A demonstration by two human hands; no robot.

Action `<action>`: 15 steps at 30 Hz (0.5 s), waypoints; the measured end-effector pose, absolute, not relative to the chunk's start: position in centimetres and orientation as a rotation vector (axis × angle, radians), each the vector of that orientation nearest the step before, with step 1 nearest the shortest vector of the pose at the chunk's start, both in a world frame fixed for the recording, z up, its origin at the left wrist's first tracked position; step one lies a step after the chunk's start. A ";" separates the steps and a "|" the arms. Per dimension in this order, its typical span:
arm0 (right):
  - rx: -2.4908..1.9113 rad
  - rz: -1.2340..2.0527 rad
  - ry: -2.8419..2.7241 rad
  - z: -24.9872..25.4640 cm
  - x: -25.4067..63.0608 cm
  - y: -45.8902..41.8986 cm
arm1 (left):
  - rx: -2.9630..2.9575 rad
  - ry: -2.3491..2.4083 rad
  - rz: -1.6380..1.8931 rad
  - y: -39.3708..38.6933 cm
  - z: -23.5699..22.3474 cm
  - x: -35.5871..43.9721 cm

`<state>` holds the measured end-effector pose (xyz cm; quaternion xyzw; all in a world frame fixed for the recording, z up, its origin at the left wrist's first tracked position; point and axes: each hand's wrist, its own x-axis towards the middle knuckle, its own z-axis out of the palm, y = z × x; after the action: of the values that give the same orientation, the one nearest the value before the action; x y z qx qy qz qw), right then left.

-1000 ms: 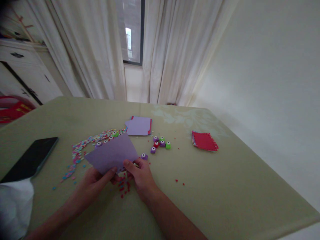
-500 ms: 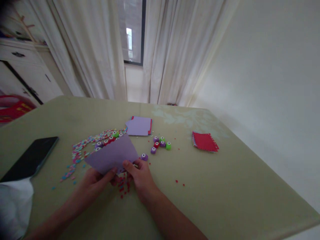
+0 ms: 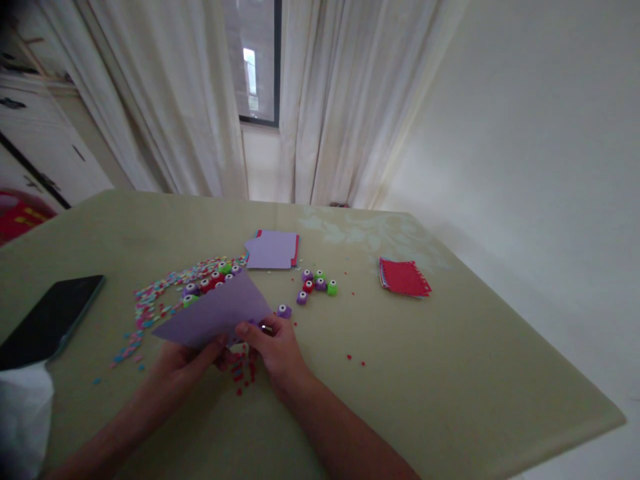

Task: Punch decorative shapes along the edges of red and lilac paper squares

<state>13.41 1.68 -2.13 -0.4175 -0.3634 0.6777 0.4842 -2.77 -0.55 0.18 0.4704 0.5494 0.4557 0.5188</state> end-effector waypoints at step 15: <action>-1.360 0.527 -2.013 -2.3 15.8 2.8 | 1.243 1.493 1.289 -0.1 1.3 -4.0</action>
<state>15.82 2.78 -2.31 -0.5179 -0.7667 0.2007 0.3220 -4.03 -0.13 1.29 0.4900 0.5885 0.5081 0.3942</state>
